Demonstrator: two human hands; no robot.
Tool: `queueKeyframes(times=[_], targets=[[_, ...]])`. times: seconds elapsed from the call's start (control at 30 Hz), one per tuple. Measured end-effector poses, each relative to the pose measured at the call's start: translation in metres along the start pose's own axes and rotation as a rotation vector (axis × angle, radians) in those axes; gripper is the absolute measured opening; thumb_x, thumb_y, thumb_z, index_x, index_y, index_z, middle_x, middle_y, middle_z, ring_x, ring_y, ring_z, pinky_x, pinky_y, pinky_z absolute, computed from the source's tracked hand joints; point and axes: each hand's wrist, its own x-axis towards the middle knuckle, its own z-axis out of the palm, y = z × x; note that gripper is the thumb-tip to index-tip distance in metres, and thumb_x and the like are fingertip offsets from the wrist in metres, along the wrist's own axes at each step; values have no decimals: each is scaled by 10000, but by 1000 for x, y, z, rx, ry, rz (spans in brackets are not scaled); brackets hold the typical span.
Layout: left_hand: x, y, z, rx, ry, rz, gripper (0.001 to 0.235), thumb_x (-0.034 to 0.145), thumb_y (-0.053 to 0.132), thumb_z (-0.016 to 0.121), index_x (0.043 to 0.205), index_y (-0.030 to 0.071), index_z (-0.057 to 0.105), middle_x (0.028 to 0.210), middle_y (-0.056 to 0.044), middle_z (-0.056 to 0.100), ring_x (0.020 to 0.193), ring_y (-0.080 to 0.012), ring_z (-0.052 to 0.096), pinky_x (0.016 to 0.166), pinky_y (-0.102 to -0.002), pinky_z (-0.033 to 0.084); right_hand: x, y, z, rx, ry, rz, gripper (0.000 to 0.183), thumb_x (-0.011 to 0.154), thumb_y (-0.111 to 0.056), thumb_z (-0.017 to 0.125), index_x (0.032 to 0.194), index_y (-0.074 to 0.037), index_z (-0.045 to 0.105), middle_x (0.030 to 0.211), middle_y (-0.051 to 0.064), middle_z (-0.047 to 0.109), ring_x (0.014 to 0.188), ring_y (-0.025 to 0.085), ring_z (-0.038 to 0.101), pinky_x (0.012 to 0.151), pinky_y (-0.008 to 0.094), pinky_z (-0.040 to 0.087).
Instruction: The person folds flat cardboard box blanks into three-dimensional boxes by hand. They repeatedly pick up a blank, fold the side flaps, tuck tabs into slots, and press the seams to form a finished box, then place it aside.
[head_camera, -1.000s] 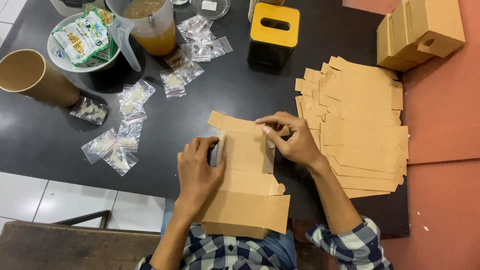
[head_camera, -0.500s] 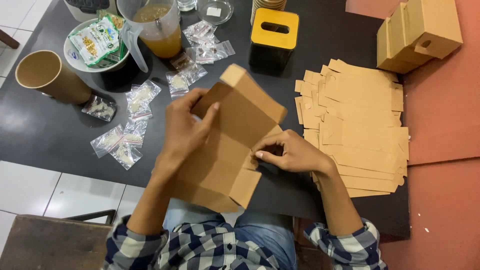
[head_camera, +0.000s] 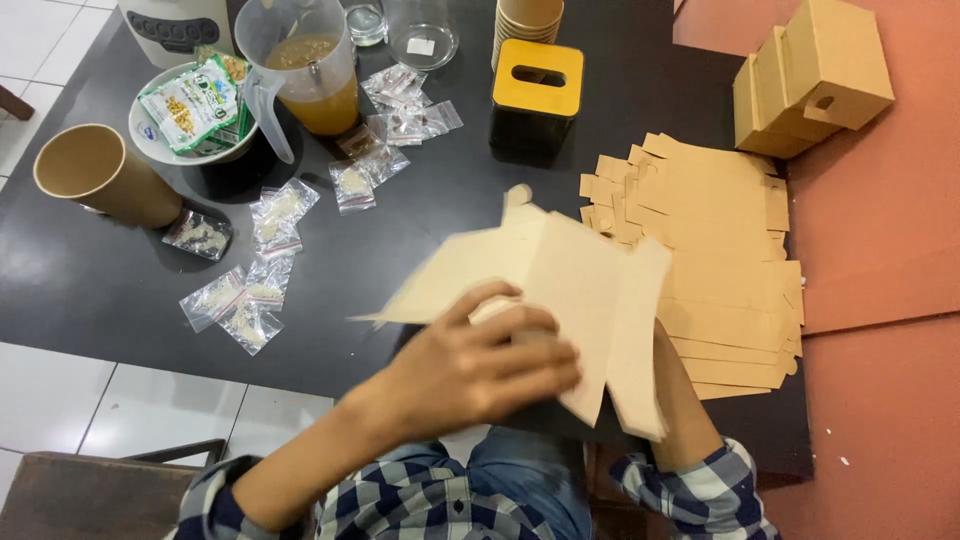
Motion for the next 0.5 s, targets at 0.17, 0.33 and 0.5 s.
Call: queueKeyframes(times=[0.17,0.33,0.5], targets=[[-29,14,14,-122,-111,39,102,998,39,725,1081,95,710,1102,-53,728,1102,-237,630,1009,-394,460,-2,-20,-5,106,43,-64,458,935,-335,567,1264,-23,630,1238,144,716,1110,227,689,891,301,536],[-77,5,33,-165,-321,-39,182,994,122,676,1164,94,734,1205,-80,728,1203,-247,640,1119,-429,397,1,-27,-2,214,90,-141,490,932,-379,549,1236,-7,644,1230,156,714,1113,226,675,915,280,477],[-107,-11,28,-22,-349,-340,121,858,28,679,890,137,721,1281,-106,691,1258,-304,600,1092,-513,400,1,-21,5,1,192,75,306,893,-23,677,1192,33,712,1055,190,745,902,248,735,812,356,594]])
